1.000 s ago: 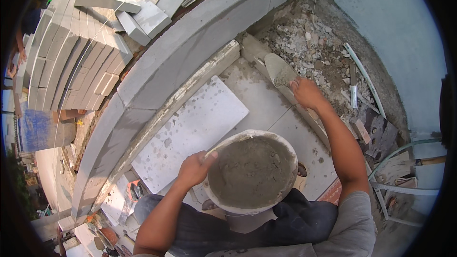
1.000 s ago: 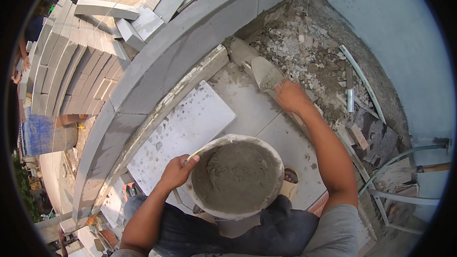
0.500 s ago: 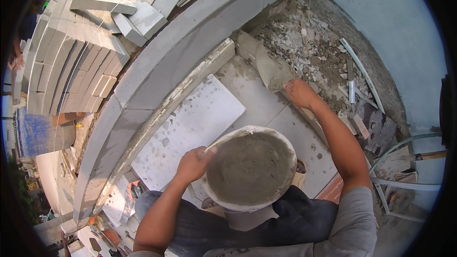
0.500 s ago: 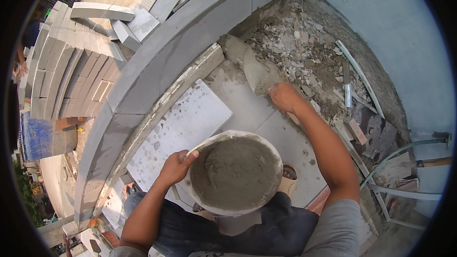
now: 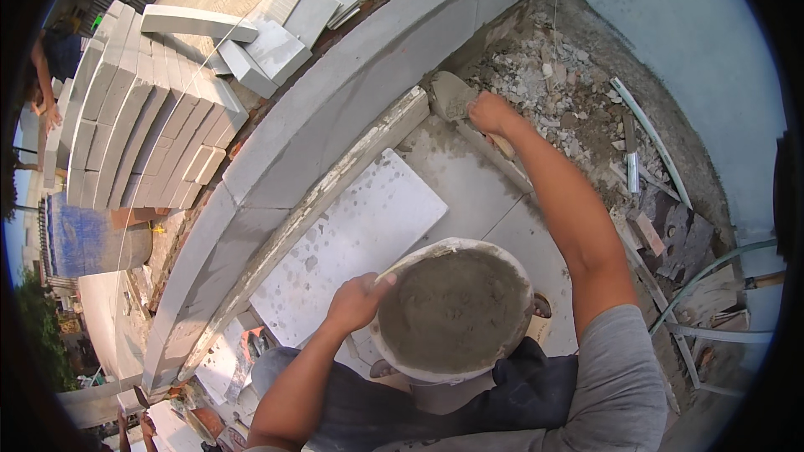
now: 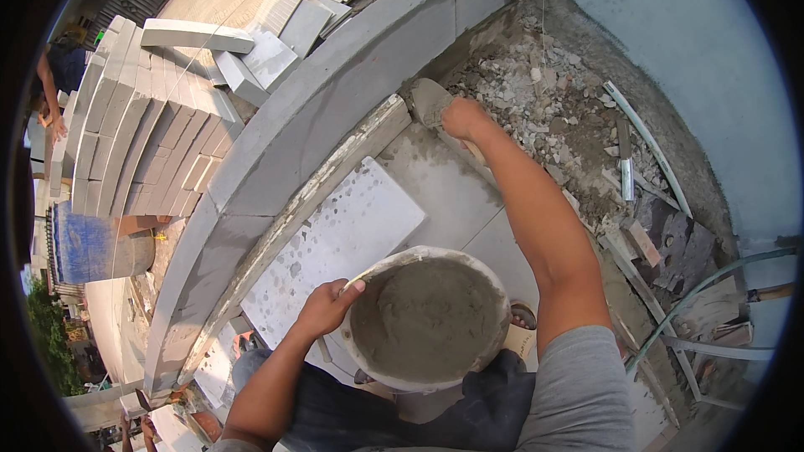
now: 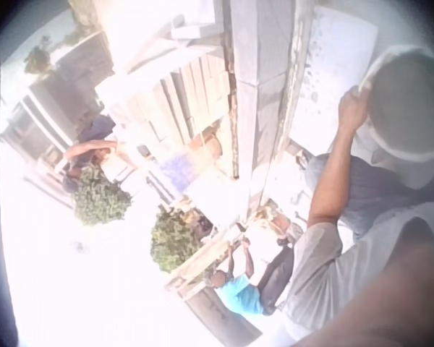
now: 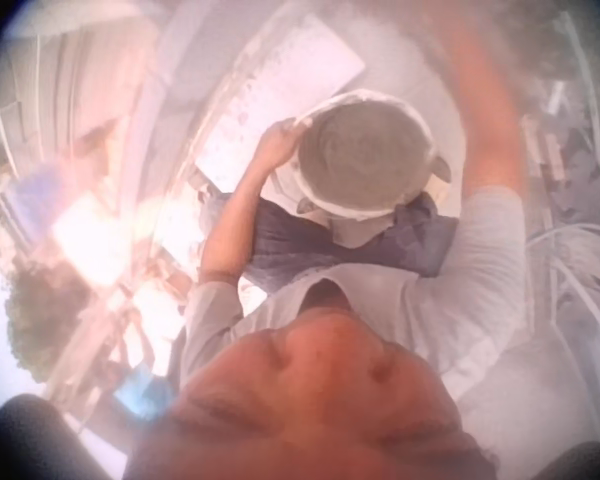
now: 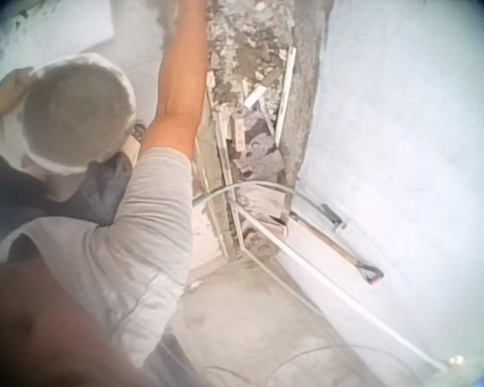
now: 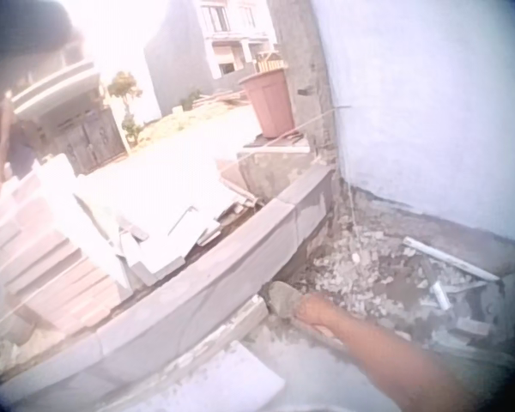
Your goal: The person scoops cement from a bucket using a trowel and applies it to the floor tiles. They smooth the cement between the tiles and continue the process, occasionally mixing more cement in the bucket.
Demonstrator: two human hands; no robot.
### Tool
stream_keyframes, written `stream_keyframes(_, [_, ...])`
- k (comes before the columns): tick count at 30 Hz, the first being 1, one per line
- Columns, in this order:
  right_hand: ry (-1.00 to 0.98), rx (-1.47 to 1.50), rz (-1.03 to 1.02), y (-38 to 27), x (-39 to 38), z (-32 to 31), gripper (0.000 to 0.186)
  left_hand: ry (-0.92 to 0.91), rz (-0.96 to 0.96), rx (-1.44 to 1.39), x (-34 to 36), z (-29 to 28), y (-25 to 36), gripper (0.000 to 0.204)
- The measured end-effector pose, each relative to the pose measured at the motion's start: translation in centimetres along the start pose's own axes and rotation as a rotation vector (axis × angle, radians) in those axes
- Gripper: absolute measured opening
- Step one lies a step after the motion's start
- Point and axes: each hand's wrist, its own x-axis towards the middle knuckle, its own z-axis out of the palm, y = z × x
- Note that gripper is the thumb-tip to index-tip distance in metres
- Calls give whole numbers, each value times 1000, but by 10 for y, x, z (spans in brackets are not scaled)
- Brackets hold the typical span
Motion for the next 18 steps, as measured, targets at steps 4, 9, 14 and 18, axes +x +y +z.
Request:
stream_keyframes(4, [41, -423, -52, 9, -28, 11, 41, -3, 32, -5, 0, -3, -2, 64])
stream_keyframes(9, [58, -170, 223, -6, -105, 7, 39, -9, 29, 23, 4, -6, 2, 63])
stream_keyframes(14, [71, -119, 265, 23, -151, 12, 38, -48, 8, 36, 13, -8, 7, 59])
stream_keyframes(18, [47, -54, 274, 36, -180, 24, 39, -41, 37, -13, 20, -7, 4, 55])
